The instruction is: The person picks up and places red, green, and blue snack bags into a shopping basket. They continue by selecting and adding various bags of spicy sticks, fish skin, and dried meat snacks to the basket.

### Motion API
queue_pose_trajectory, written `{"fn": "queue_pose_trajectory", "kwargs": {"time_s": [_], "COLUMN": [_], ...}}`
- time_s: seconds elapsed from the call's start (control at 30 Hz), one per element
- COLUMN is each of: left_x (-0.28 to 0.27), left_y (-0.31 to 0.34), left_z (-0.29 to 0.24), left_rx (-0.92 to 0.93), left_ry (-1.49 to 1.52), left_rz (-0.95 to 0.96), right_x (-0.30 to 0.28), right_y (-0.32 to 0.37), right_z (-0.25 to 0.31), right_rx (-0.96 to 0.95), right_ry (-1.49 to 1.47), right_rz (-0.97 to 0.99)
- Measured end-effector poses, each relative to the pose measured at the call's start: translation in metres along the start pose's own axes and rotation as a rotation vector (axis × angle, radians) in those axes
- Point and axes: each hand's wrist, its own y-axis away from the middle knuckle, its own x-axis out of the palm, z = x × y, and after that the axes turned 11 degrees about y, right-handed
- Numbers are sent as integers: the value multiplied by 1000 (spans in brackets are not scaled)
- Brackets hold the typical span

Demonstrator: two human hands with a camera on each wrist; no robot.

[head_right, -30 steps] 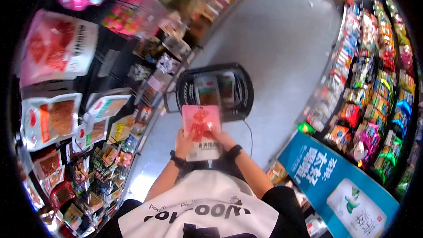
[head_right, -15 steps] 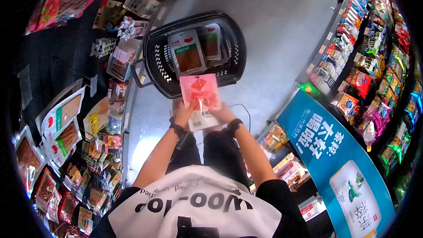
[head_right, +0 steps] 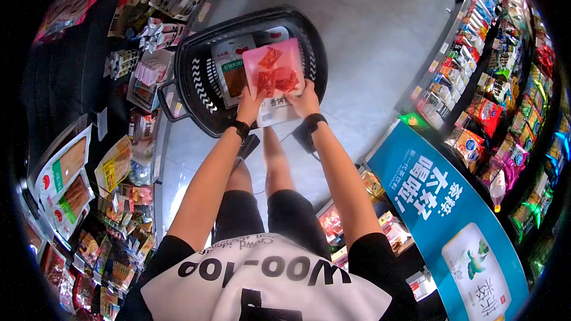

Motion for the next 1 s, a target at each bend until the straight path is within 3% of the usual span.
{"fn": "queue_pose_trajectory", "kwargs": {"time_s": [0.03,0.07,0.1,0.17,0.3,0.4,0.47,0.53,0.6,0.7,0.73,0.77,0.83,0.9,0.93,1.0], "left_x": [2,3,6,-8,-61,-101,-129,-147,-152,-171,-175,-180,-192,-210,-219,-225], "left_y": [-3,-2,-2,1,58,102,141,187,207,245,246,243,257,261,260,265], "left_z": [1,4,12,35,26,79,77,63,102,71,78,86,43,10,3,-5], "left_rx": [23,-9,37,90,-51,-12,-144,-195,-112,-46,-39,-37,37,101,126,173], "left_ry": [-52,-95,-177,-194,-200,-128,-372,-306,-264,1,-67,-133,-102,-18,51,114], "left_rz": [-35,-57,-157,-76,-34,-75,-69,-170,-353,-420,-447,-473,-553,-623,-648,-726], "right_x": [-3,-3,6,-4,-17,-21,-23,-14,2,2,3,8,8,23,25,37], "right_y": [-6,-9,-16,-14,20,58,94,110,128,157,161,162,169,151,152,158], "right_z": [5,10,-4,-2,-1,-7,-1,-15,-34,-6,2,6,36,45,68,129], "right_rx": [-22,131,165,250,136,66,1,41,-60,-52,-82,-147,-241,-400,-518,-482], "right_ry": [121,415,533,565,455,343,381,496,493,441,436,440,359,313,324,174], "right_rz": [-44,-22,-88,-25,19,127,95,270,207,288,325,326,271,346,268,312]}}
